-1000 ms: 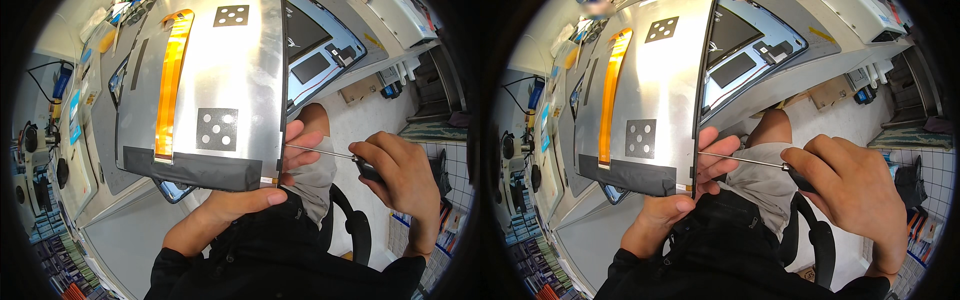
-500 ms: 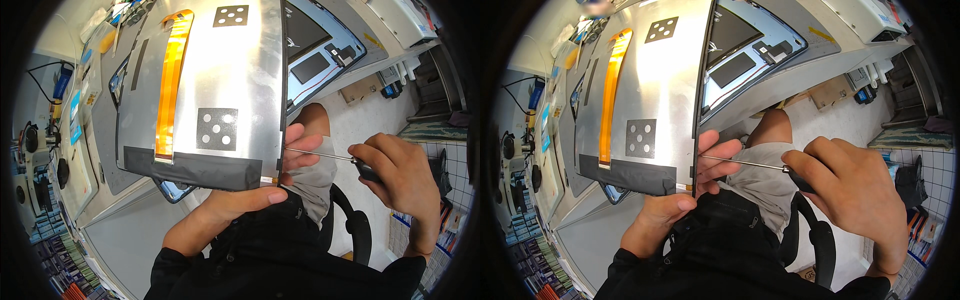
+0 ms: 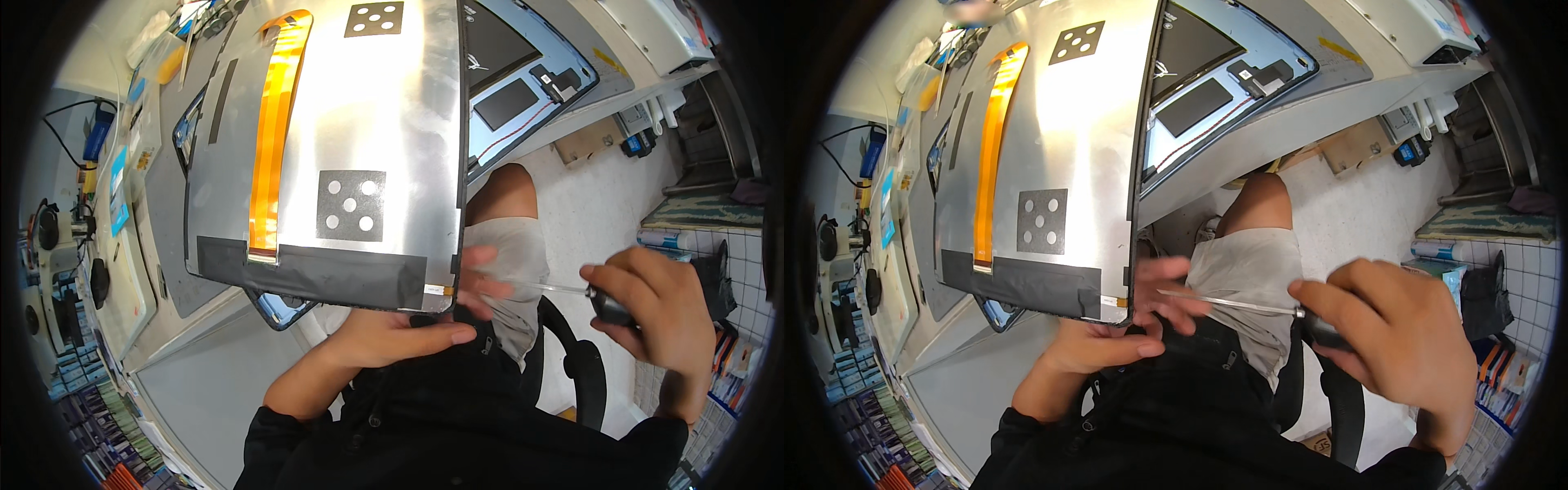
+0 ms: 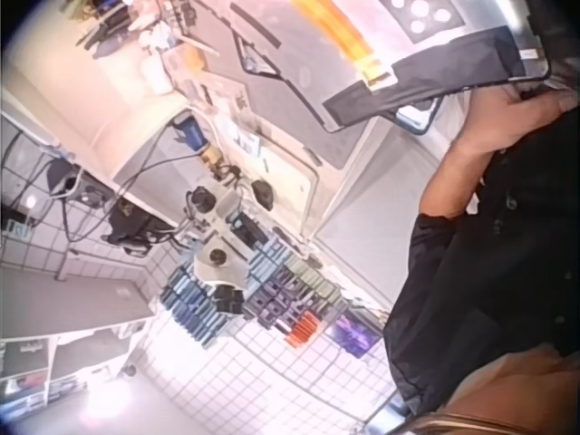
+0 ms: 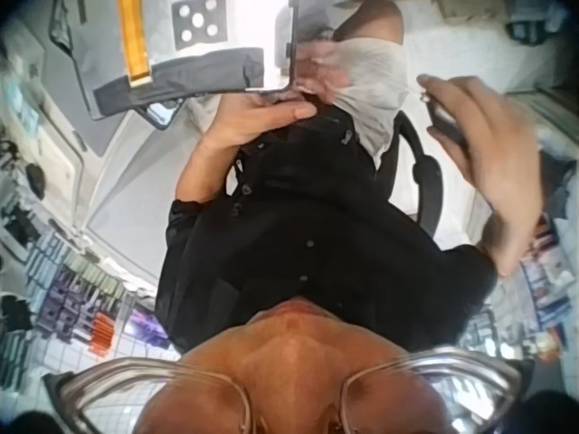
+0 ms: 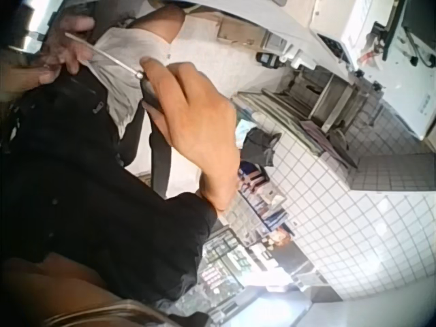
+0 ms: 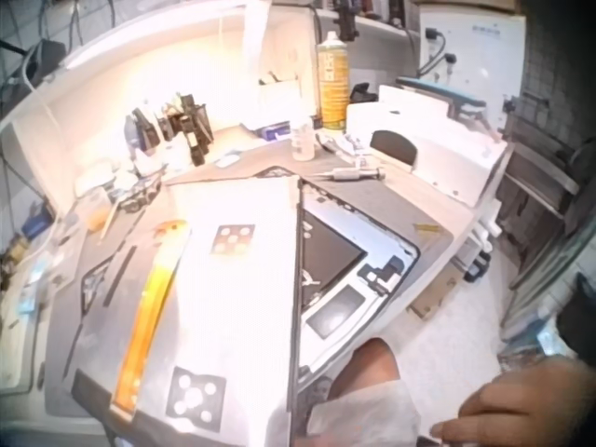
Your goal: The person uses a screwdriver to remove screws from the back of a disassembled electronic device. They then use tweezers to carefully lift and remove a small component from the device's edge.
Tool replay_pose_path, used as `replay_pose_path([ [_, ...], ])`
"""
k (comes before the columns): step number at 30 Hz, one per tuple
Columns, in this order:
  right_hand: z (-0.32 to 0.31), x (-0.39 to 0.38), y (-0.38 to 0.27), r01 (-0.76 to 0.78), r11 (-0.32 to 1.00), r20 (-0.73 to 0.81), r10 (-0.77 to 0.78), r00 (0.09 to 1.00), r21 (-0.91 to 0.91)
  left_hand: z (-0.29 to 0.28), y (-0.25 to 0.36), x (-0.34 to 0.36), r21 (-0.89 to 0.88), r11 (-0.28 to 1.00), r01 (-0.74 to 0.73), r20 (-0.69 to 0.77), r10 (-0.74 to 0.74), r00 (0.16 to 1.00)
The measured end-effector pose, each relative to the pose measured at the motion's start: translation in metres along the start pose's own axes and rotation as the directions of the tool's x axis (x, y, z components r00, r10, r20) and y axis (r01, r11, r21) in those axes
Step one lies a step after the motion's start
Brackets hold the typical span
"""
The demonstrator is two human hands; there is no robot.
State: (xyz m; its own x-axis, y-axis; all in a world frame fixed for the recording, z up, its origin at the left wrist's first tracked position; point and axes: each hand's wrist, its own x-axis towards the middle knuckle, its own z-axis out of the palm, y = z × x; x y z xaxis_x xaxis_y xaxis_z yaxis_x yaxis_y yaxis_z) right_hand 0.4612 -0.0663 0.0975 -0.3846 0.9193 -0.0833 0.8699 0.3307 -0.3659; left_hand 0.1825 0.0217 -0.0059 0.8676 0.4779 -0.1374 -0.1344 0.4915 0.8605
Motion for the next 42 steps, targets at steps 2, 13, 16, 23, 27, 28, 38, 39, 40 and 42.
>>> replay_pose_path([
  [2,0.003,-0.007,-0.006,-0.016,0.999,0.051,0.018,0.999,-0.030,0.002,0.002,-0.005,0.252,0.966,0.065,0.000,-0.067,0.998],
  [13,0.027,-0.016,-0.016,-0.004,0.999,0.214,0.016,0.977,-0.054,0.006,-0.034,-0.012,0.927,0.365,-0.079,0.052,0.082,0.995],
  [16,0.035,-0.017,-0.018,-0.042,0.997,0.243,0.058,0.968,-0.071,0.003,-0.042,-0.006,0.948,0.315,-0.045,0.020,0.084,0.996],
  [23,0.052,-0.014,-0.027,-0.076,0.988,0.198,0.103,0.975,-0.136,-0.022,-0.080,0.001,0.906,0.423,0.009,-0.105,0.203,0.973],
  [27,0.056,-0.024,-0.025,-0.118,0.990,0.157,0.129,0.979,-0.074,-0.054,-0.102,0.009,0.736,0.673,0.075,-0.179,0.087,0.980],
  [28,0.057,-0.025,-0.024,-0.109,0.993,0.182,0.116,0.976,-0.047,-0.060,-0.112,0.012,0.681,0.727,0.083,-0.180,0.056,0.982],
  [38,0.038,-0.025,-0.027,-0.133,0.991,0.097,0.130,0.987,0.029,-0.064,-0.113,0.087,0.008,0.999,-0.046,-0.058,0.046,0.997],
  [39,0.034,-0.026,-0.029,-0.148,0.988,0.067,0.146,0.987,0.034,-0.057,-0.109,0.083,0.052,0.992,-0.112,0.011,0.112,0.994],
  [40,0.029,-0.027,-0.030,-0.161,0.986,0.037,0.160,0.986,0.039,-0.048,-0.102,0.072,0.115,0.984,-0.136,0.054,0.130,0.990],
  [42,0.021,-0.026,-0.030,-0.165,0.986,0.000,0.165,0.986,0.037,-0.027,-0.072,0.050,0.090,0.989,-0.120,0.081,0.113,0.990],
])
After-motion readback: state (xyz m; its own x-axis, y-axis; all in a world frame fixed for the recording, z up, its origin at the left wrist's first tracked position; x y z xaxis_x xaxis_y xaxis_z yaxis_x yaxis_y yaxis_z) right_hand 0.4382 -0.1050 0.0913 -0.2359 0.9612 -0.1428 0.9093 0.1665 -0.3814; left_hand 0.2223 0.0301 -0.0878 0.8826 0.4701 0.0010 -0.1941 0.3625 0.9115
